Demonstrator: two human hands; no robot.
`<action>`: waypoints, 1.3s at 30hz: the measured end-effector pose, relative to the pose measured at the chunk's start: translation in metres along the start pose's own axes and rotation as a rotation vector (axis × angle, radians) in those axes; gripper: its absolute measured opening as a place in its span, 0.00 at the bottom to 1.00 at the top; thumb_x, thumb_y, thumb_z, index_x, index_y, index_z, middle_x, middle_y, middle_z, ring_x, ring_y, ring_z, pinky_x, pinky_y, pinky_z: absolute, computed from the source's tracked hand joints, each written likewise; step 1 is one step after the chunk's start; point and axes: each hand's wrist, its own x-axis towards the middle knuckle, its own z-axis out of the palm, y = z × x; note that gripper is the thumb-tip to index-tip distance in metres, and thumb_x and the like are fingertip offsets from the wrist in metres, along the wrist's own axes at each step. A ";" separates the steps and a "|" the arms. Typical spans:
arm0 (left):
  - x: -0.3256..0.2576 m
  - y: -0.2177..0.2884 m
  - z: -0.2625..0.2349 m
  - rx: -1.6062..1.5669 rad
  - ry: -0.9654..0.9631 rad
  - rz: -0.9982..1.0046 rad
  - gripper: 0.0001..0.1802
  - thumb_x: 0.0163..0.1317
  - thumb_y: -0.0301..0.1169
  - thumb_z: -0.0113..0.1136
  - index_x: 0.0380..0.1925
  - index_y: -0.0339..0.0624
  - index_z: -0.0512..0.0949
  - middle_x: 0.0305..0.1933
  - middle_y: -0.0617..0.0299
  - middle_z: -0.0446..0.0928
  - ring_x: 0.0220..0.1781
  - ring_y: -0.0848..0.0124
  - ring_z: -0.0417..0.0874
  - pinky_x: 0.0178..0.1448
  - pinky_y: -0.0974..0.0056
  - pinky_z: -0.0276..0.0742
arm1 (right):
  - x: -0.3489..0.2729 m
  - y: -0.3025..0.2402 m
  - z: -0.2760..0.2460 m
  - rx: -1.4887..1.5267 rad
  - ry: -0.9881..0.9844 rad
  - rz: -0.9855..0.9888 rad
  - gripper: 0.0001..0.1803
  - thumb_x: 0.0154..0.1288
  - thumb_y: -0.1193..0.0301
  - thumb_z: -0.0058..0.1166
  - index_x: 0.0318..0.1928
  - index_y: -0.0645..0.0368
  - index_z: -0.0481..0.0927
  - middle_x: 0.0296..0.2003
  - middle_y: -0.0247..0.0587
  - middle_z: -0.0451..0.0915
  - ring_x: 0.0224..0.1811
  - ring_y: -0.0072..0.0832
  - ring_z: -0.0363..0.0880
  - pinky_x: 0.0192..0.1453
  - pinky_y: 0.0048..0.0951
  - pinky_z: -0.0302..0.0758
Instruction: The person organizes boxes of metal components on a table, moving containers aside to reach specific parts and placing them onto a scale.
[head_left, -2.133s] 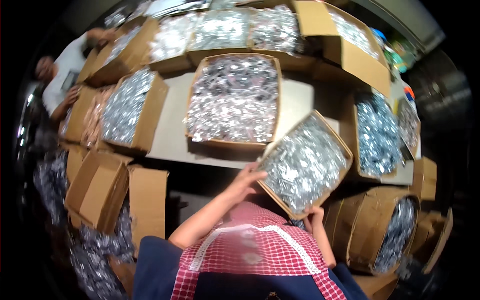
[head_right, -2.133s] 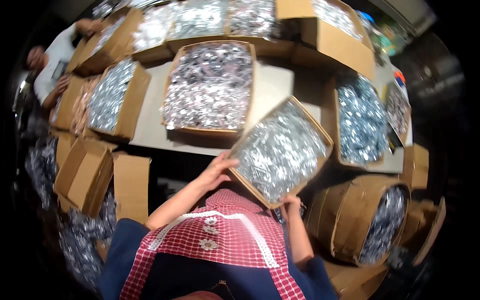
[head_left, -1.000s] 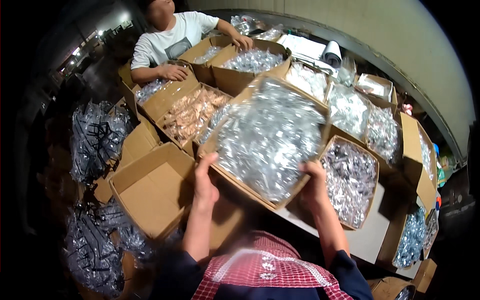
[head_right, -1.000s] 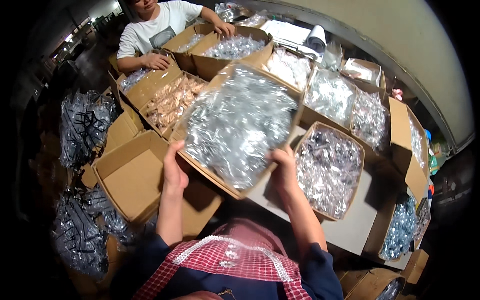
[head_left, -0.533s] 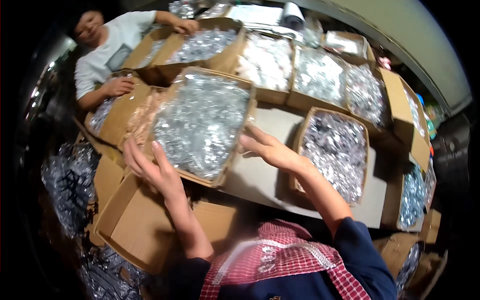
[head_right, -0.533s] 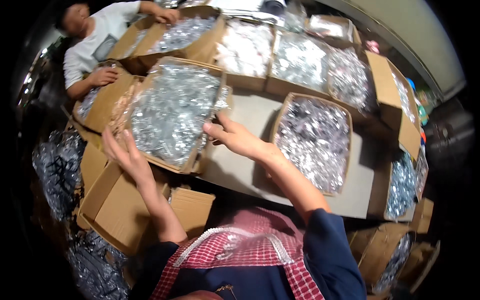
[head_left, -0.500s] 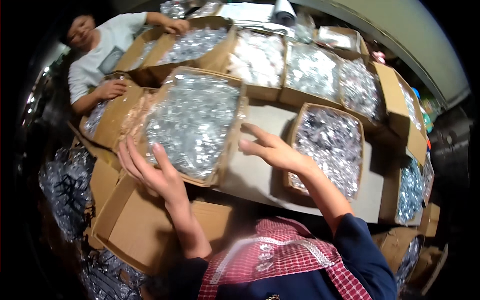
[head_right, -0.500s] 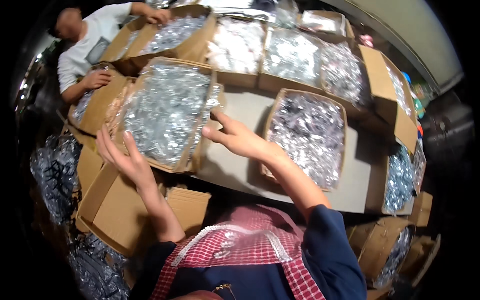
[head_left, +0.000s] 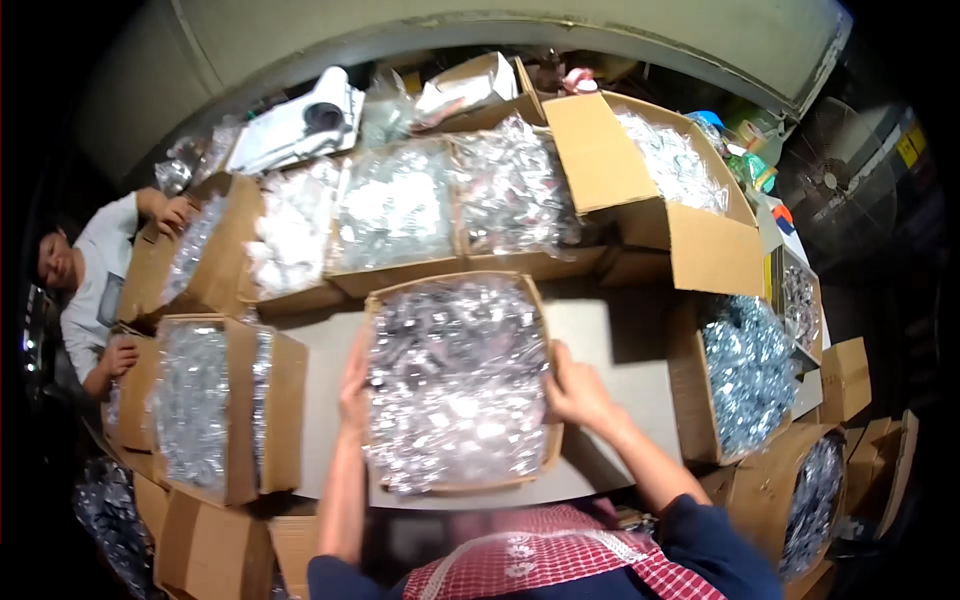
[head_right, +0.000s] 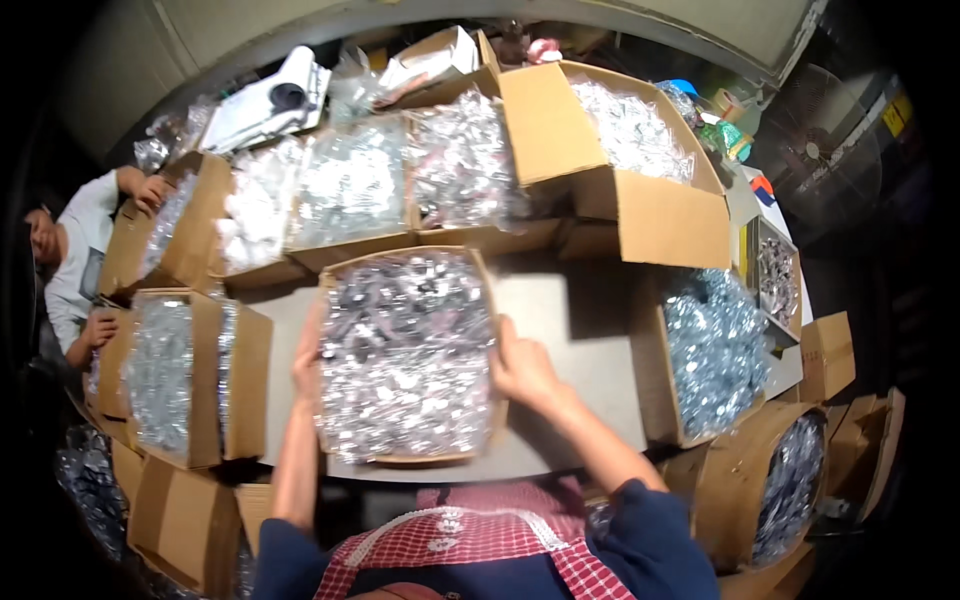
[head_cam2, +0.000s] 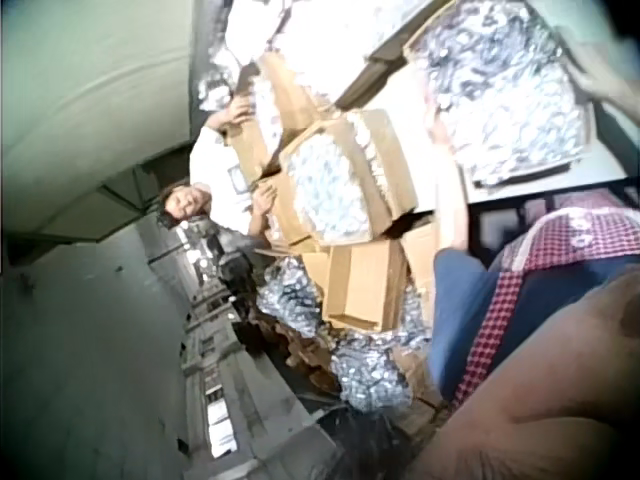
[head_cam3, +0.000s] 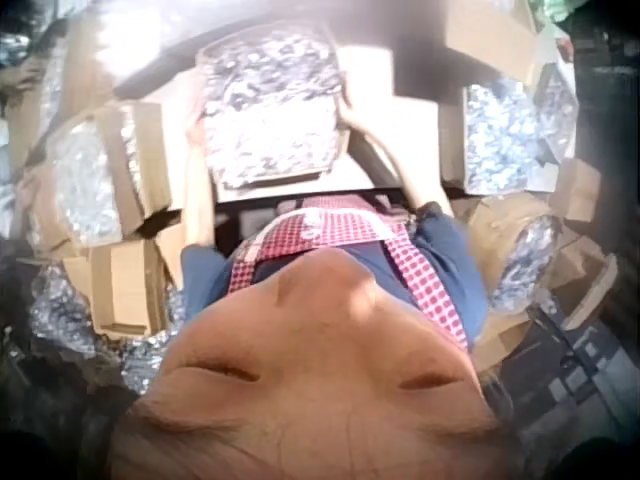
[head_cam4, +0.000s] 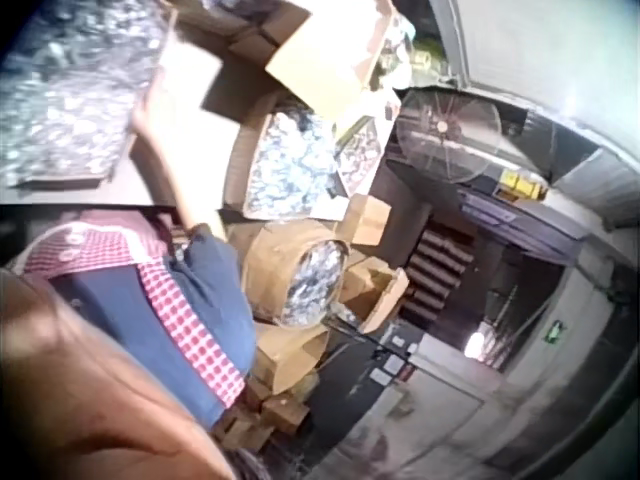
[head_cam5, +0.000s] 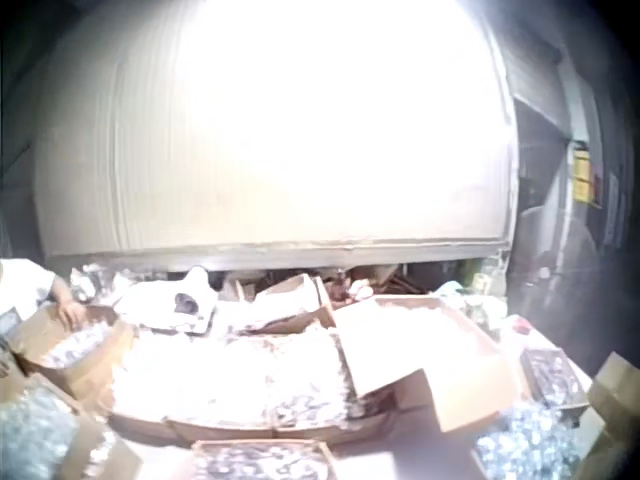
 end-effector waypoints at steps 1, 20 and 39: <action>-0.010 0.003 0.022 -0.098 0.023 -0.052 0.35 0.72 0.38 0.47 0.74 0.33 0.54 0.76 0.51 0.60 0.72 0.61 0.67 0.75 0.59 0.61 | -0.009 0.006 -0.008 0.060 0.001 -0.007 0.27 0.64 0.69 0.48 0.60 0.66 0.60 0.25 0.68 0.79 0.30 0.64 0.79 0.41 0.59 0.76; -0.007 -0.089 0.308 -0.166 -0.077 -0.173 0.40 0.69 0.34 0.46 0.77 0.41 0.43 0.78 0.50 0.53 0.75 0.59 0.61 0.77 0.58 0.57 | -0.243 0.141 -0.179 -0.320 0.807 0.397 0.10 0.65 0.76 0.54 0.45 0.63 0.84 0.40 0.45 0.84 0.47 0.39 0.82 0.61 0.41 0.71; 0.005 -0.099 0.341 0.136 -0.001 -0.125 0.52 0.55 0.42 0.60 0.76 0.35 0.46 0.72 0.50 0.51 0.74 0.58 0.56 0.77 0.55 0.49 | -0.198 0.202 -0.147 -0.140 1.159 0.285 0.11 0.63 0.65 0.48 0.33 0.62 0.72 0.38 0.47 0.71 0.52 0.46 0.66 0.74 0.56 0.49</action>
